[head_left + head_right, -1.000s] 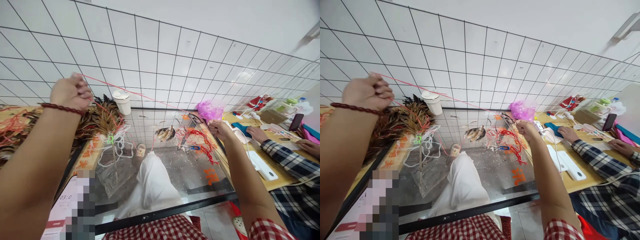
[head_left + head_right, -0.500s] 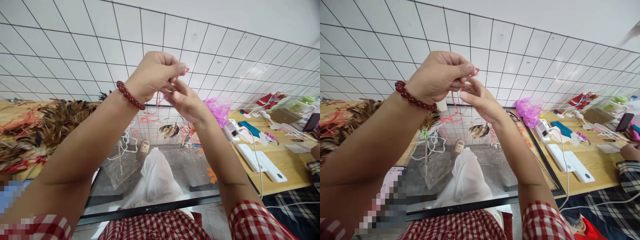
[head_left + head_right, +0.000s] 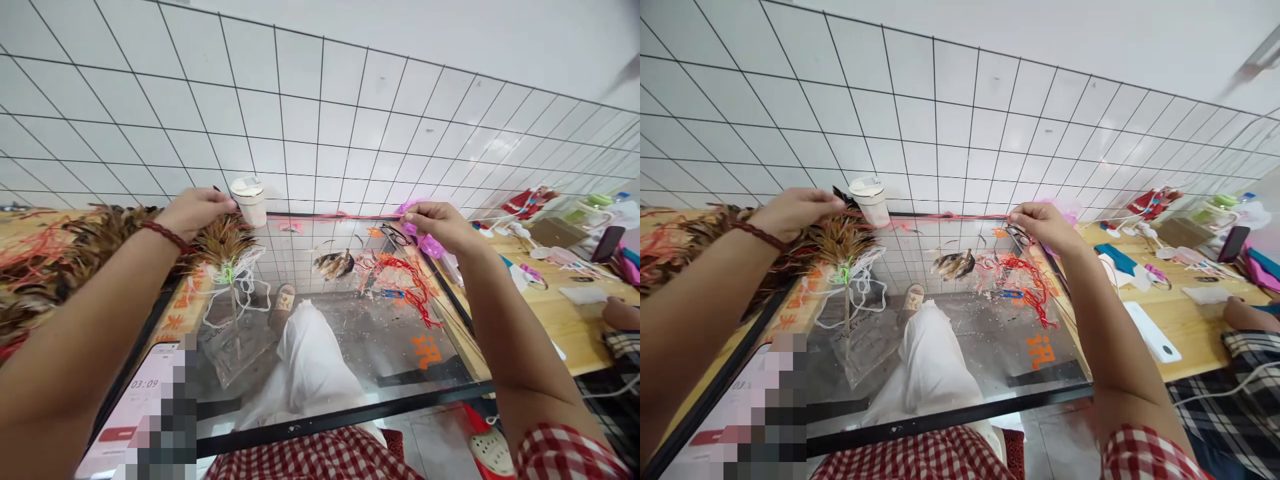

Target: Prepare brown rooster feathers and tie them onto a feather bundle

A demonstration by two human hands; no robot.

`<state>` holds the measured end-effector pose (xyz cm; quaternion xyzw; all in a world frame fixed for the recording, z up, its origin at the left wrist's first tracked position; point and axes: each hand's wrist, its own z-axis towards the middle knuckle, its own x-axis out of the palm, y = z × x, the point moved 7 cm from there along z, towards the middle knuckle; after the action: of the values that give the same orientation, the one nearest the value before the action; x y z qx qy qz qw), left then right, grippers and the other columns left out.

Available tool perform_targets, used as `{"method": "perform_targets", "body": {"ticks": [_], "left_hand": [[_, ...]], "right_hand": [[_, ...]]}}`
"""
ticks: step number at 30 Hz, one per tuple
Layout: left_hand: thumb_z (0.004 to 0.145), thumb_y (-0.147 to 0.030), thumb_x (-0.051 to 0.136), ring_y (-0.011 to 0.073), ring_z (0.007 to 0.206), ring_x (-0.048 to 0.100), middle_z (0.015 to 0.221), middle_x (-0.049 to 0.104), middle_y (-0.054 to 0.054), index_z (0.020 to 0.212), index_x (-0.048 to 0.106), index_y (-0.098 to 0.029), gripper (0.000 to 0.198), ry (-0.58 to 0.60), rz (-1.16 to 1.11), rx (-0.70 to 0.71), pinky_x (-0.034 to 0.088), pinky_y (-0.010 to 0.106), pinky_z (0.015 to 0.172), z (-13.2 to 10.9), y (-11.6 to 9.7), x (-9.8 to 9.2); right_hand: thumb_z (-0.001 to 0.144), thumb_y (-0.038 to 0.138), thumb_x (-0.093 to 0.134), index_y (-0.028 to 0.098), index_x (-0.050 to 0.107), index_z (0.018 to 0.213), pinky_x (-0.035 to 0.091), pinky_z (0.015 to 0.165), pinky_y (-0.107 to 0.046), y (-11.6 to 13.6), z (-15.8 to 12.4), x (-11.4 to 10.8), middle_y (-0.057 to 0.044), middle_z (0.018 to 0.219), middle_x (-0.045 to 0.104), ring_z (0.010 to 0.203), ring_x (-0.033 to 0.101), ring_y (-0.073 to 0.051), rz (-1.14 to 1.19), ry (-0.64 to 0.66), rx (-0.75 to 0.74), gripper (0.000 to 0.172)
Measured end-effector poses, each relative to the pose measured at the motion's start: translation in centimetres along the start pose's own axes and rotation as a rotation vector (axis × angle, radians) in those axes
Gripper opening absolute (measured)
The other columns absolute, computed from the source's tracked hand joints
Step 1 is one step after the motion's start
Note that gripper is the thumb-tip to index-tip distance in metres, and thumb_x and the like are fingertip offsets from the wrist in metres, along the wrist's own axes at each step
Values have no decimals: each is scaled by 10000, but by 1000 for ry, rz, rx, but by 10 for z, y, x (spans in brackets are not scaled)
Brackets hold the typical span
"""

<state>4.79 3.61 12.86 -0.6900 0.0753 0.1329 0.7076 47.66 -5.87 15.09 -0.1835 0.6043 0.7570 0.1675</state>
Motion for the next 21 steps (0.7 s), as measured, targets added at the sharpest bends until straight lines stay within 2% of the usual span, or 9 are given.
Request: {"method": "perform_targets", "body": {"ticks": [3,5,8,10,12,13,15,18,21], "left_hand": [[624,-170,821,163,973,593,1036,660,57,1034,642,-154,448,44,-140,284,478,254,802,-20,-33,56],[600,-183,839,190,1039,597,1078,655,66,1089,624,-188,535,230,-352,373,485,292,853,-44,-61,109],[603,-223,852,162,851,641,862,657,41,1001,641,-172,453,656,-574,287,505,295,803,-82,-85,181],[657,-319,827,98,582,571,625,556,-18,893,643,-140,348,839,-640,129,511,276,687,-96,-78,203],[712,-421,774,46,405,401,484,389,-82,745,604,-141,330,811,-696,20,485,249,573,-93,-61,200],[731,-455,748,36,376,348,461,333,-95,675,561,-151,362,725,-730,5,473,238,544,-87,-52,190],[759,-477,714,43,407,398,477,352,-79,592,467,-168,430,485,-813,43,481,223,564,-72,-39,163],[808,-486,656,87,599,573,590,499,-21,579,399,-176,463,252,-899,83,508,224,647,-65,-32,137],[826,-523,614,82,543,529,599,489,-22,600,380,-183,470,272,-920,12,495,221,576,-73,-31,148]], "right_hand": [[783,386,716,163,651,730,371,564,-233,42,7,33,-1,659,542,627,461,-98,-45,118,-113,238],[799,412,698,163,630,753,410,626,-238,76,14,63,0,713,549,699,493,-106,51,193,-211,262],[835,435,653,170,597,807,444,684,-243,111,26,87,-3,808,543,792,532,-113,259,219,-298,272],[856,411,630,186,578,830,458,708,-247,117,34,78,3,836,527,802,541,-103,377,148,-318,233],[860,376,624,201,564,828,473,743,-261,105,37,56,10,833,521,781,540,-92,463,40,-310,187],[849,362,635,205,560,815,480,763,-270,92,36,45,11,823,525,771,540,-91,493,-9,-289,177],[797,352,687,204,563,782,490,802,-290,55,30,36,5,800,546,771,549,-103,540,-59,-194,194],[681,393,774,185,578,727,486,855,-330,-7,14,64,-27,798,597,816,573,-144,586,11,52,290],[604,456,807,185,596,751,462,896,-348,-38,0,106,-51,872,630,892,572,-177,565,-23,157,373]]}}
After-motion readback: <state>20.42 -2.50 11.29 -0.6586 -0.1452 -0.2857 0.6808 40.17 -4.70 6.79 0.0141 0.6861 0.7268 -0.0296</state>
